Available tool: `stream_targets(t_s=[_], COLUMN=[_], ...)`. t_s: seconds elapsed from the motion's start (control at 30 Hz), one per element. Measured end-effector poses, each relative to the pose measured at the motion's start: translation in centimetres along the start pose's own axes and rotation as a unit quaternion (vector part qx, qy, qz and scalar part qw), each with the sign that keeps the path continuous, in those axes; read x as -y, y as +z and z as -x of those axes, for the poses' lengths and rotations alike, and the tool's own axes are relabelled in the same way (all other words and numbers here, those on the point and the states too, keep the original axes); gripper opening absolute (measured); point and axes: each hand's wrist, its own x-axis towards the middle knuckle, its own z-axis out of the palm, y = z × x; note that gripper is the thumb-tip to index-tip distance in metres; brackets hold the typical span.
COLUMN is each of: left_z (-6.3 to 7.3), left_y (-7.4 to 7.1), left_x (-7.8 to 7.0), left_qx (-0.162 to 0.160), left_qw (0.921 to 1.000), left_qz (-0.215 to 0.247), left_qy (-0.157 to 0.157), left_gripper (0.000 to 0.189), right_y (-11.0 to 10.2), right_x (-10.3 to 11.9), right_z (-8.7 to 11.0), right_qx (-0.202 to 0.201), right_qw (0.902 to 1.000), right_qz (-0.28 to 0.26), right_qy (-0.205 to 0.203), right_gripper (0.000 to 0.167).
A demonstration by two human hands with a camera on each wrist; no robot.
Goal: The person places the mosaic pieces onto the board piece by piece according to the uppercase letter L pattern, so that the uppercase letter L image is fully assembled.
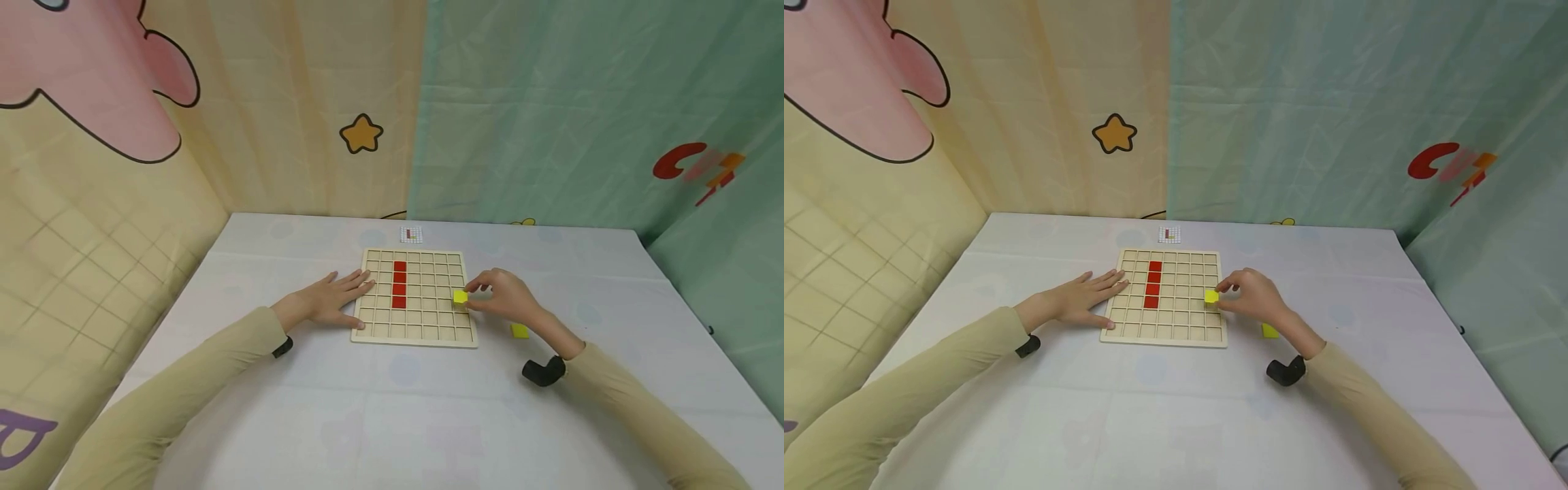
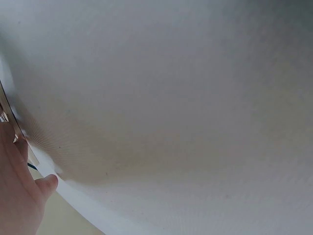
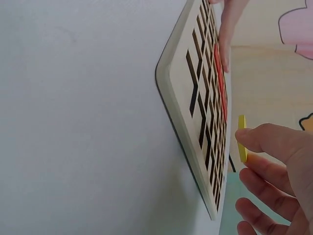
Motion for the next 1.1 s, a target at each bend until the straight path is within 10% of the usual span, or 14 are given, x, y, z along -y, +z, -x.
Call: stream_targets(t_s=[1.1], left_z=[-0.3], left_y=[0.5], left_x=[0.3], left_qx=[-0.003], left_qw=[1.0], left_qz=[-0.004], left_qy=[-0.004], left_gripper=[0.095], right_y=[4.5], right_x=[5.3], right_z=[-4.3], right_qx=[0.046], right_qw=[0.9979], right_qz=[-0.04], right_qy=[0.022], right_gripper=[0.025])
